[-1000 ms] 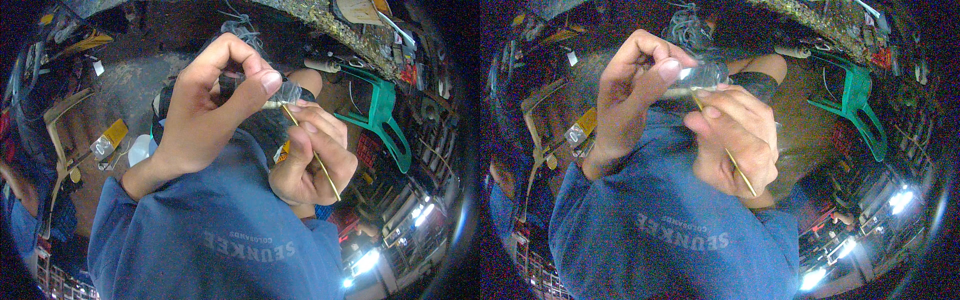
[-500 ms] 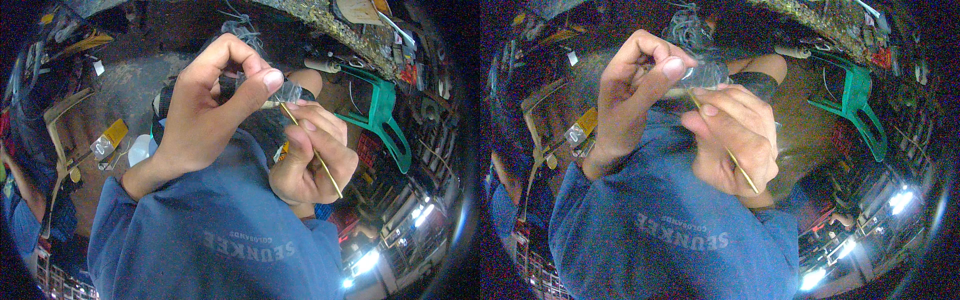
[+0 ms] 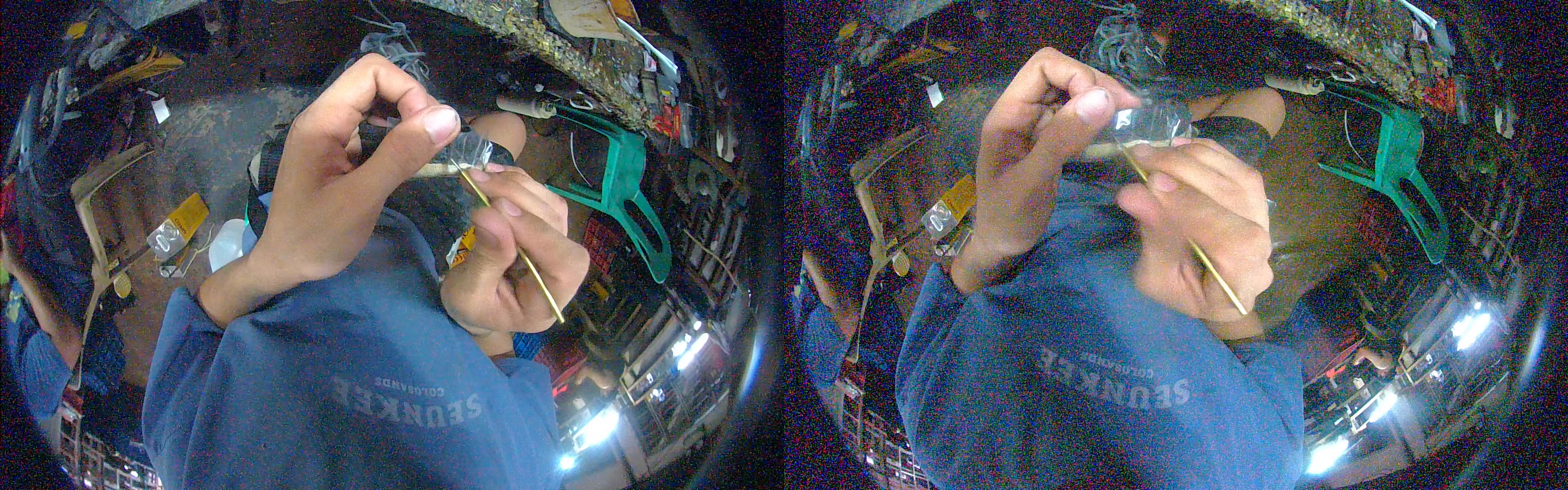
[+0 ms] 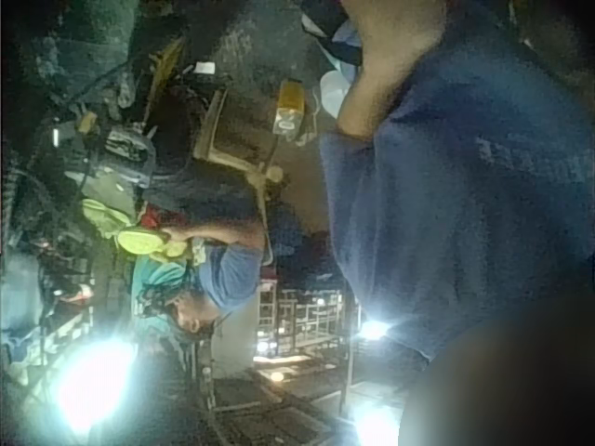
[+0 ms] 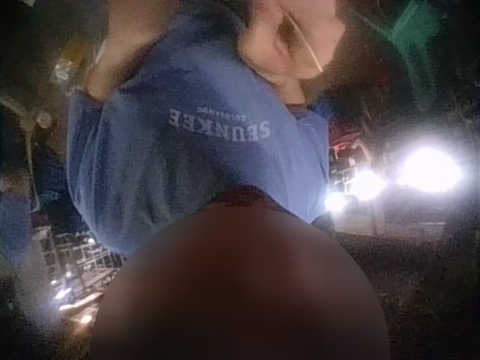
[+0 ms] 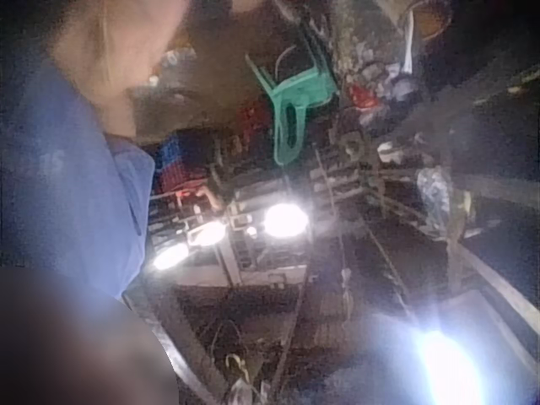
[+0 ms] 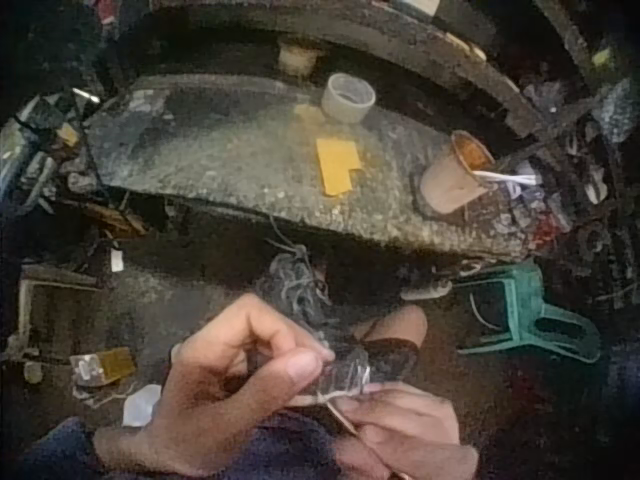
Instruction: The person holds a shoe sole and uses a thin stick to apply a white substance into the tread grooves. They then wrap the sole in plastic wrap and use a metal tool to press and smooth the material into the grooves.
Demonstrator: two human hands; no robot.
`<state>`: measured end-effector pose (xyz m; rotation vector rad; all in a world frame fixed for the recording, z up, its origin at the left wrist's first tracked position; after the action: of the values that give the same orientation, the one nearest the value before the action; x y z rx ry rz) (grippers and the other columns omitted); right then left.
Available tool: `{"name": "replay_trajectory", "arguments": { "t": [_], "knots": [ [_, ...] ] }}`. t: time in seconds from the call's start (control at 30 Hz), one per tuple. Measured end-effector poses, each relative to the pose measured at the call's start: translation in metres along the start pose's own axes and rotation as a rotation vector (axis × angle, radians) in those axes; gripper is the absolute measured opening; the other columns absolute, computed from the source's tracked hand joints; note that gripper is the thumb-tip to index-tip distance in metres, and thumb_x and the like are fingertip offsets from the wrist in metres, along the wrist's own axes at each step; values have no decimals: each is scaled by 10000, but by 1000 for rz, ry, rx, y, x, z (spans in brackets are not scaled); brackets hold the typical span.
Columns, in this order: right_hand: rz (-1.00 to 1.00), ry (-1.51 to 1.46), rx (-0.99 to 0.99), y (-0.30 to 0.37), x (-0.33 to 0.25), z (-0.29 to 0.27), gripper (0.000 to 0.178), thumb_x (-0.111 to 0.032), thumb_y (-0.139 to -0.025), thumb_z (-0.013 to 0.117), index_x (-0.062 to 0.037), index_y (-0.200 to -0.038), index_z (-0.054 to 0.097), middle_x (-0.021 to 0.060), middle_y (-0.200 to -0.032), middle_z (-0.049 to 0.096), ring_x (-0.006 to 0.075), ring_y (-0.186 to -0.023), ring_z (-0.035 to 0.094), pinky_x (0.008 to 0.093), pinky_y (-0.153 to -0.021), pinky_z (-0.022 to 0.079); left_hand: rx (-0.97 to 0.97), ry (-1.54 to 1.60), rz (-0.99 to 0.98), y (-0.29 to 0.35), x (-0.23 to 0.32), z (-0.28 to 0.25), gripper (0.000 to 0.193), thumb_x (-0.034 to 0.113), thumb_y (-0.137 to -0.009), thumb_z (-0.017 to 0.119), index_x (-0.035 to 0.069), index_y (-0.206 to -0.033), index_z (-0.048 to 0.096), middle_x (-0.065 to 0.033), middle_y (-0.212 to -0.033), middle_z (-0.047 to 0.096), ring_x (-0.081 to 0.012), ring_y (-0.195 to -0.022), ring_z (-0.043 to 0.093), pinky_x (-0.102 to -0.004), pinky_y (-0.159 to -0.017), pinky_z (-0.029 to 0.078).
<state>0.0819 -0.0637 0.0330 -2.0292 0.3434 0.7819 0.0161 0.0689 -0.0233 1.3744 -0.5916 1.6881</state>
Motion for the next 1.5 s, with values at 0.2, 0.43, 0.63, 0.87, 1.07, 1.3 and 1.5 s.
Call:
{"name": "replay_trajectory", "arguments": {
  "t": [0.2,0.43,0.63,0.87,1.07,1.3,1.5],
  "knots": [
    [233,-183,142,-5,18,-8,332,-285,-1089,432,22,-1198,496,269,-1008,677,316,-934,692,411,-882,553,6,84,-12,-2,3,-4,198,244,-1003,540,48,-987,559,-122,-1034,675,-156,-980,605,-315,-929,454],
    [720,-635,23,-12,53,10,226,5,-874,740,-23,-983,544,169,-984,699,180,-909,656,302,-821,528,-45,27,110,-4,4,-1,138,179,-978,575,50,-1019,550,-117,-1068,661,-155,-1019,596,-320,-963,444],
    [602,-606,36,-17,50,18,303,94,-835,741,-57,-878,482,149,-897,684,162,-829,647,291,-770,532,-31,110,33,-2,1,0,121,163,-979,580,52,-1020,556,-110,-1086,658,-153,-1046,588,-320,-975,436],
    [628,-574,142,-11,51,19,308,99,-844,726,-69,-855,467,140,-894,678,152,-823,641,288,-773,539,-22,110,-26,0,3,-1,125,181,-989,574,59,-1010,556,-102,-1101,661,-131,-1028,566,-300,-939,419],
    [619,-551,180,-9,50,20,310,101,-847,719,-71,-859,461,142,-907,673,154,-836,639,298,-780,546,5,109,-22,0,3,1,139,196,-989,580,60,-1008,556,-101,-1097,667,-124,-1012,561,-295,-930,415],
    [611,-526,226,-7,50,22,317,107,-849,715,-73,-861,454,133,-902,661,146,-826,628,283,-780,538,20,94,-20,-1,0,0,151,204,-983,595,58,-999,556,-100,-1067,673,-137,-1017,583,-305,-942,428],
    [633,-469,223,-7,50,21,333,83,-845,742,-79,-873,453,121,-898,657,124,-828,615,251,-750,509,26,-4,-5,-3,1,-2,166,215,-982,604,57,-998,555,-91,-1041,672,-130,-1001,589,-295,-927,439]
  ]
}}
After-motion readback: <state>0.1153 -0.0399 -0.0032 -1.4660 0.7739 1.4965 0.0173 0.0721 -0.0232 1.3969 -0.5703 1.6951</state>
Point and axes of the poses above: each hand's wrist, its own y-axis away from the middle knuckle, its own z-axis out of the palm, x = y × z, the point moved 5 cm from there along -y, towards the middle knuckle
